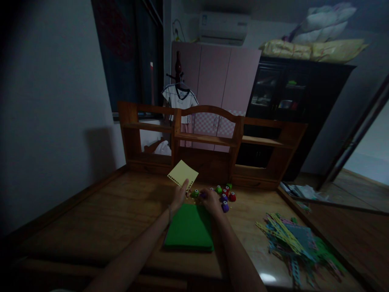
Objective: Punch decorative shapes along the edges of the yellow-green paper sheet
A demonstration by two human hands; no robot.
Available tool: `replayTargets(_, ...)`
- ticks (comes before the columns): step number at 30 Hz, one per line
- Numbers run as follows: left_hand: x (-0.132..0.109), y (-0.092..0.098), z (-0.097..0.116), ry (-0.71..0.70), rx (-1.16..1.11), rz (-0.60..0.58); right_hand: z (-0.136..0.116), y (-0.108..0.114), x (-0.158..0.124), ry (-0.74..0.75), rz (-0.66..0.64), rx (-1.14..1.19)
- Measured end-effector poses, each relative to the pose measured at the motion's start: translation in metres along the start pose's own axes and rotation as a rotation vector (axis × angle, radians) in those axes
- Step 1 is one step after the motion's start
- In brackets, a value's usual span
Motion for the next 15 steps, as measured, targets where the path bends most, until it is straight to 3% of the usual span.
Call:
replayTargets(5,-0.001,0.0,-0.001,-0.004,-0.021,0.002,0.002,0.0,0.001,-0.026,0.194,0.049)
replayTargets(11,-0.002,-0.003,0.002,0.02,-0.003,0.014,0.009,-0.005,0.001,-0.02,0.037,-0.059)
replayTargets(15,-0.004,-0.003,0.004,0.026,-0.007,0.01,0.015,-0.007,0.002,-0.004,0.025,-0.212)
Point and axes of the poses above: each hand's wrist, its own x-axis towards the middle knuckle, its own y-axis out of the back of the hand, z = x × y, the point moved 1 cm from there along x, towards the middle knuckle, and after that the axes turned 11 degrees about y, right-handed, at the moved point
